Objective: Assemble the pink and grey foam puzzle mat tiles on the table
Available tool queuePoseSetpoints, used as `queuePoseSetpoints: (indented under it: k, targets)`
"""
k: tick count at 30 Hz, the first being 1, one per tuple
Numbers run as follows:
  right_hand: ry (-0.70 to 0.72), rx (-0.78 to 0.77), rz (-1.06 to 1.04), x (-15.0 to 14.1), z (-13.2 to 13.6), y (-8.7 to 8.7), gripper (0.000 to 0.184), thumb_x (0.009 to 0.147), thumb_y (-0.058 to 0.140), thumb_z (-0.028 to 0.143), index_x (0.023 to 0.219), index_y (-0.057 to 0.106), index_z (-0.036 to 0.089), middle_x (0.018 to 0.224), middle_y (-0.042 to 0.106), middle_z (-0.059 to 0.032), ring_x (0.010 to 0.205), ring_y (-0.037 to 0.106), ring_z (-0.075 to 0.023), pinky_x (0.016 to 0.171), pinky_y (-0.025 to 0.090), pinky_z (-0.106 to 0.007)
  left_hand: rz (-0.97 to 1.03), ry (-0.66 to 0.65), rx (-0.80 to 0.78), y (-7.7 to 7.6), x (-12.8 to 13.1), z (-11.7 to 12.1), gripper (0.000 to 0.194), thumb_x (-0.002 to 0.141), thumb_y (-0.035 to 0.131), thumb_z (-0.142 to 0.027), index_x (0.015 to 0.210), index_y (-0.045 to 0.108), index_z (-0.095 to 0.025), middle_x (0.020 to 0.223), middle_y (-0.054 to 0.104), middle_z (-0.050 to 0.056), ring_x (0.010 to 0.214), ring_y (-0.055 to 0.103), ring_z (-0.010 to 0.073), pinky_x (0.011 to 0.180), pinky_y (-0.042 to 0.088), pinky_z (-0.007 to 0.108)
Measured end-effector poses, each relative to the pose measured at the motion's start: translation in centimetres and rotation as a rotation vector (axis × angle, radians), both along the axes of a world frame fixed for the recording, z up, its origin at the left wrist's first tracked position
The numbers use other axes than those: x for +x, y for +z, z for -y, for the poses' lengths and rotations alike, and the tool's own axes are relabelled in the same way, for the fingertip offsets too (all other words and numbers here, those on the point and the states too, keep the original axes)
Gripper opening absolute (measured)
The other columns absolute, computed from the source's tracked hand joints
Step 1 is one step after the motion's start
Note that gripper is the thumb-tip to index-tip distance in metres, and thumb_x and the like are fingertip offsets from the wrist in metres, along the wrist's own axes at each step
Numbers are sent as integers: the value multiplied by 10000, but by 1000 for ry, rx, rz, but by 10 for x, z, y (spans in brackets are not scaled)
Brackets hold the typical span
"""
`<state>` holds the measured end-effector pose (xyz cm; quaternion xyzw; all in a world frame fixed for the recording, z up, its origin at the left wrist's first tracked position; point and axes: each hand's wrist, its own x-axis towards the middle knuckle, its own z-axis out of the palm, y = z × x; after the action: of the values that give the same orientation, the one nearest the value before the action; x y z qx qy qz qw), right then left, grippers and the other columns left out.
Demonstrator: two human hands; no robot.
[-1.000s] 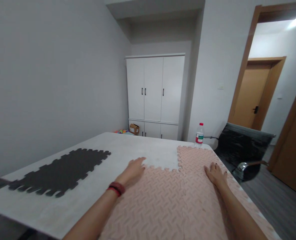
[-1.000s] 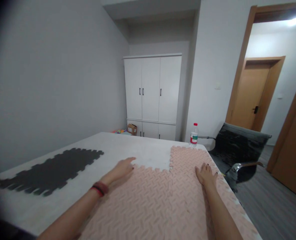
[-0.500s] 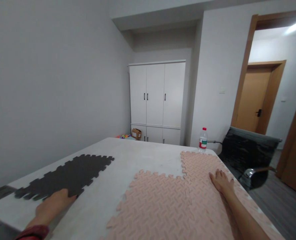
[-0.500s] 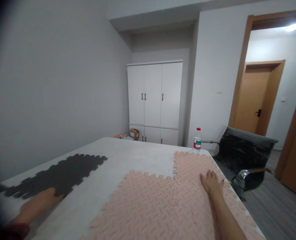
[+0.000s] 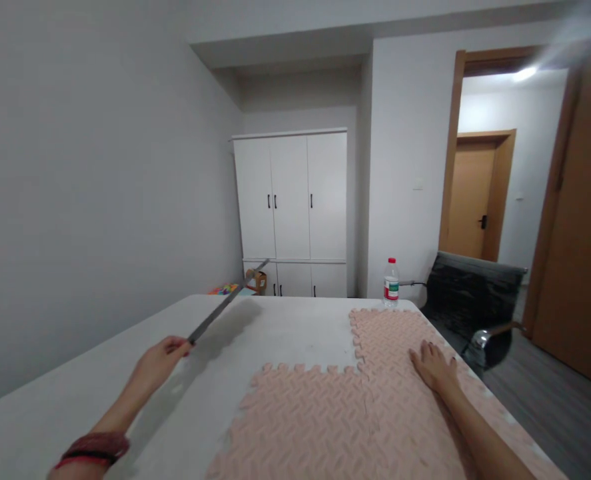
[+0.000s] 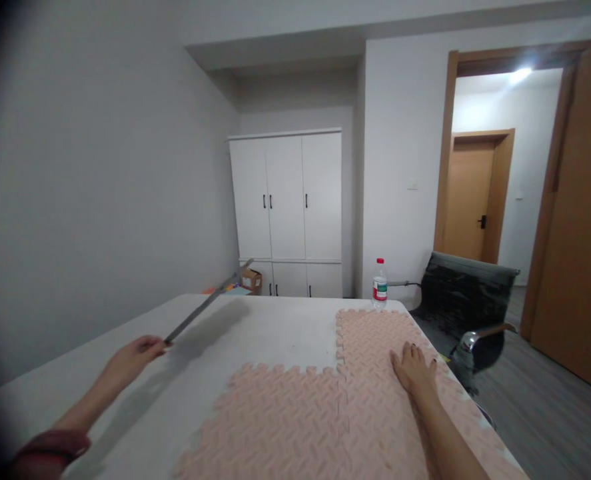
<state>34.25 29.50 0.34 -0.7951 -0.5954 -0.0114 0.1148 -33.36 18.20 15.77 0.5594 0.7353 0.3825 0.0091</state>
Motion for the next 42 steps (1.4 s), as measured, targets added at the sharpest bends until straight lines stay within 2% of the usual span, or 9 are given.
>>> queuePoseSetpoints:
  k: [3, 6, 8, 11, 15, 19, 25, 36, 42]
  targets:
    - [-9, -3, -14, -1, 0, 2, 717, 870, 172, 542, 1430, 229, 99, 1467, 273, -134, 1349, 208, -268, 1060, 87, -590, 29, -246, 10, -12, 58, -36, 312, 718, 438, -504, 784, 526, -213, 781, 654, 16, 766, 622, 186, 709, 469, 271]
    - [-11, -9, -24, -3, 1, 5, 719, 872, 164, 548, 1432, 224, 101, 1472, 262, -129, 1352, 202, -261, 1063, 88, -579, 24, -455, -9, -32, 111, -58, 265, 732, 440, -469, 785, 500, -216, 857, 640, 15, 834, 608, 182, 770, 464, 276]
    - [-16, -5, -25, -4, 1, 6, 720, 872, 159, 551, 1430, 231, 102, 1472, 260, -133, 1353, 198, -262, 1062, 88, -579, -3, -568, -49, -44, 135, -66, 197, 721, 465, -405, 759, 497, -215, 854, 637, 5, 847, 596, 179, 782, 452, 274]
    - [-11, 26, -20, -4, 2, 5, 723, 871, 144, 554, 1426, 242, 101, 1468, 263, -147, 1351, 202, -271, 1056, 81, -587, -65, -668, -114, -60, 154, -70, 84, 671, 487, -290, 702, 488, -211, 749, 611, -20, 772, 572, 170, 720, 424, 257]
    - [6, 36, -26, -4, 2, 4, 733, 865, 141, 572, 1420, 257, 107, 1461, 278, -147, 1345, 205, -285, 1052, 81, -591, -135, -666, -141, -73, 157, -74, 73, 622, 458, -200, 694, 463, -211, 698, 564, -32, 703, 527, 158, 659, 363, 249]
    - [8, 25, -35, -3, 0, 3, 728, 866, 150, 578, 1421, 256, 119, 1462, 275, -149, 1347, 195, -292, 1047, 80, -592, -177, -666, -172, -78, 149, -80, 67, 652, 466, -223, 718, 454, -215, 730, 567, -32, 731, 527, 157, 679, 354, 242]
    - [17, 32, -38, 0, -1, 2, 705, 872, 167, 563, 1415, 263, 123, 1455, 284, -146, 1343, 200, -274, 1046, 90, -588, -231, -676, -225, -76, 137, -82, 75, 674, 443, -212, 748, 456, -213, 769, 583, -18, 771, 544, 164, 713, 368, 243]
    - [4, 39, -43, -5, 6, 7, 695, 881, 159, 563, 1412, 267, 129, 1456, 289, -136, 1340, 205, -273, 1048, 95, -589, -381, -662, -218, -76, 142, -79, 193, 787, 449, -404, 813, 461, -213, 850, 594, 26, 812, 543, 194, 731, 377, 277]
    - [-2, 12, -52, -5, 5, 9, 684, 883, 171, 556, 1413, 268, 135, 1456, 282, -146, 1338, 205, -275, 1049, 72, -584, -500, -627, -243, -71, 148, -75, 185, 797, 438, -391, 827, 500, -219, 850, 587, 34, 808, 539, 201, 729, 370, 292]
